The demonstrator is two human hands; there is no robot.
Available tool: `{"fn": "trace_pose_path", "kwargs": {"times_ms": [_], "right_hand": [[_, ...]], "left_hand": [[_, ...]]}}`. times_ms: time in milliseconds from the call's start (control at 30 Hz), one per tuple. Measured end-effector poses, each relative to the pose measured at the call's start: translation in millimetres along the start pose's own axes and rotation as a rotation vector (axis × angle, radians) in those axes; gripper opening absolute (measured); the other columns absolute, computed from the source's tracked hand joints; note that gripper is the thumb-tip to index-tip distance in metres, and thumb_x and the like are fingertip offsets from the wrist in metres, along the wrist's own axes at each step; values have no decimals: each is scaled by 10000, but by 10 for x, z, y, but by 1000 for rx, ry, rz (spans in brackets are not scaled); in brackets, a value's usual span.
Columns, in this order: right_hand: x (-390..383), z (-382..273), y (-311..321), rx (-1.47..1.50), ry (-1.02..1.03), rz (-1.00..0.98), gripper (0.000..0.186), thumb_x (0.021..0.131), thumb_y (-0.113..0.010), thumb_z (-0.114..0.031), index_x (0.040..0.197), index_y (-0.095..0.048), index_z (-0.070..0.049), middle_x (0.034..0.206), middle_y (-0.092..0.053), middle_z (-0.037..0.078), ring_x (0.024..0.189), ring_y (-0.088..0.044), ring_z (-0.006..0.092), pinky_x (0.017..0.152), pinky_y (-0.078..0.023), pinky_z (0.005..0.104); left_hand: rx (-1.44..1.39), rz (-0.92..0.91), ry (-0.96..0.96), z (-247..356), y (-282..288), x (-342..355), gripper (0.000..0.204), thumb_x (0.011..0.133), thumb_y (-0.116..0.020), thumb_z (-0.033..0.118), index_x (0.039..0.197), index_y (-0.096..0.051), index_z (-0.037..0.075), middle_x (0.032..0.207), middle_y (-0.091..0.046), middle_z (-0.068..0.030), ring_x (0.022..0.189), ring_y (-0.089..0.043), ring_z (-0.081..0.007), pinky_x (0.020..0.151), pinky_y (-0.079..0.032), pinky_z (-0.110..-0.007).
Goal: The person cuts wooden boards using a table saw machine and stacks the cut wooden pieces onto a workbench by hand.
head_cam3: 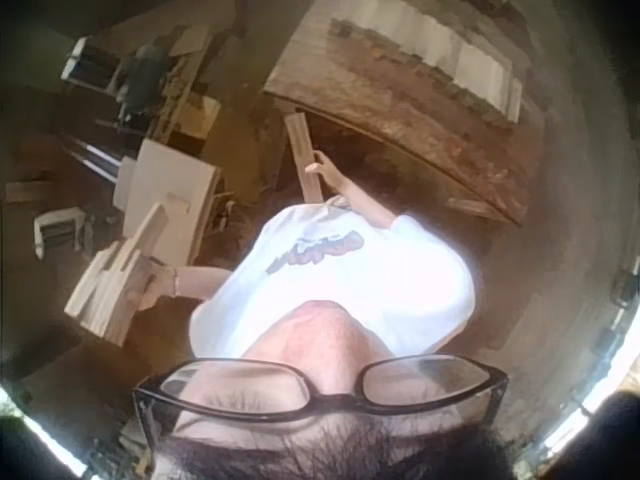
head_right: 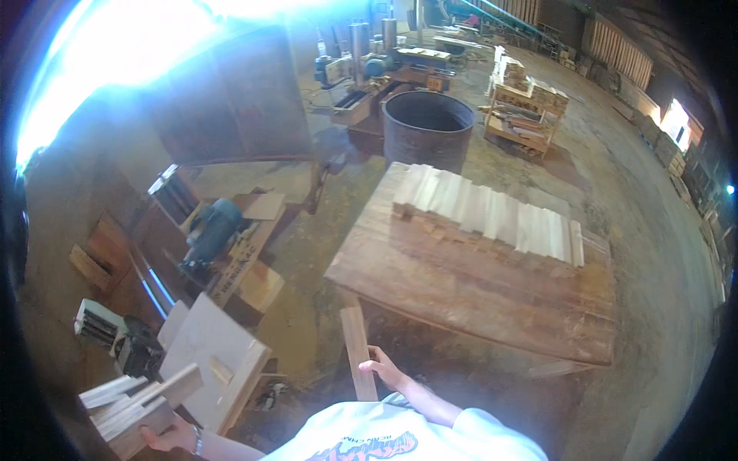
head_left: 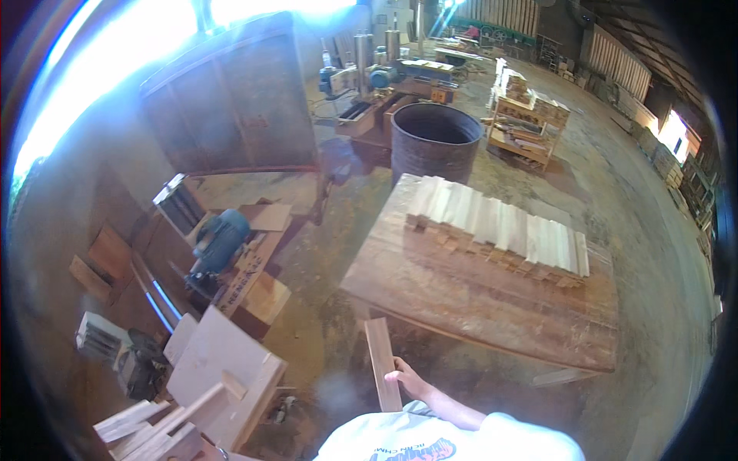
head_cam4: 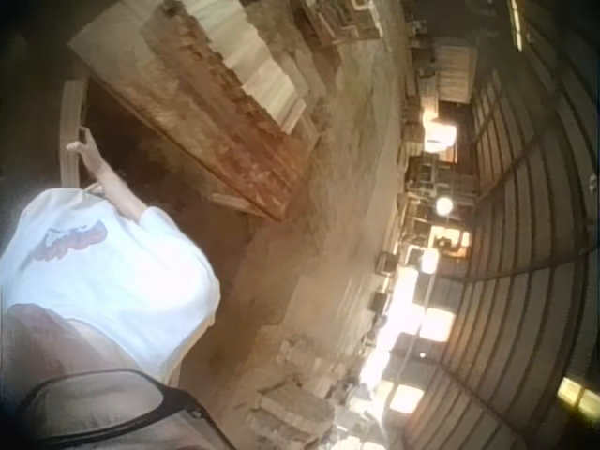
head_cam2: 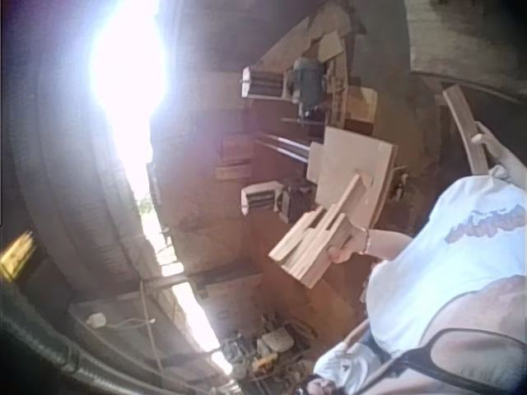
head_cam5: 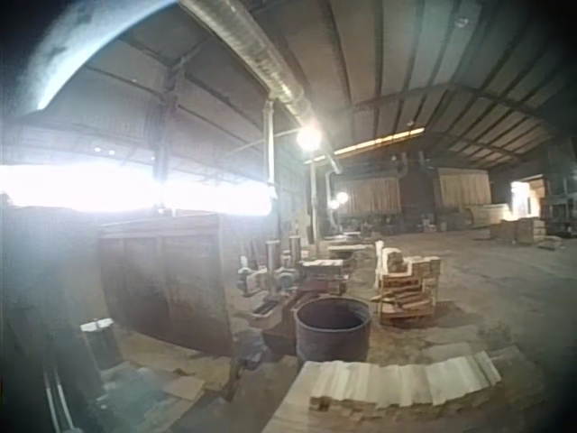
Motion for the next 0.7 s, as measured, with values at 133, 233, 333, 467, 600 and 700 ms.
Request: {"fn": "trace_pose_path", "kwargs": {"times_ms": [133,233,333,467,600,700], "right_hand": [[-78,-453,985,209,123,59,776,721,-658,-185,1424,-352,-67,1252,-503,102,1196,-499,232,1024,-411,399],[-348,-729,1713,308,129,275,740,720,-643,-146,1407,-383,-60,1230,-518,92,1171,-513,233,1005,-425,385],[-457,-737,2341,335,197,386,743,698,-630,-122,1407,-408,-85,1250,-523,89,1181,-510,248,996,-439,394],[-750,-731,2745,489,212,807,716,671,-612,-145,1365,-459,-68,1216,-547,92,1156,-524,252,991,-446,399],[-589,-666,2785,673,249,848,644,689,-598,-175,1310,-502,-36,1148,-578,127,1116,-541,290,981,-443,424],[-371,-1151,2566,754,192,922,642,694,-604,-170,1314,-502,-38,1155,-578,127,1113,-540,292,988,-434,443]], "left_hand": [[275,-27,-431,17,-1051,-216,569,836,-619,476,1067,-589,-43,1168,-625,-179,1090,-589,-272,1030,-445,-527],[-908,-466,-96,826,-2980,-1369,578,824,-589,402,1206,-564,-31,1247,-582,-204,1176,-547,-369,993,-463,-570],[-1351,-611,203,1979,-4776,-2443,508,839,-575,372,1189,-584,5,1203,-593,-179,1161,-548,-364,1024,-433,-574],[-443,-688,-259,2138,-7280,-3543,172,906,-608,128,1033,-600,12,970,-611,-77,946,-588,-174,802,-501,-328],[-673,-615,274,2076,-9116,-5121,1057,674,-883,56,1431,-158,-77,1140,-617,-124,894,-618,-176,822,-496,-346],[-768,-1463,839,1607,-8720,-6591,294,836,-754,233,965,-669,-17,816,-665,-58,766,-615,-138,740,-496,-298]]}}
Point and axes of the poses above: each hand's wrist, its own x-axis towards the middle knuckle, its own y-axis out of the back of the hand, z = x × y, the point moved 6 cm from there along x, towards the middle knuckle
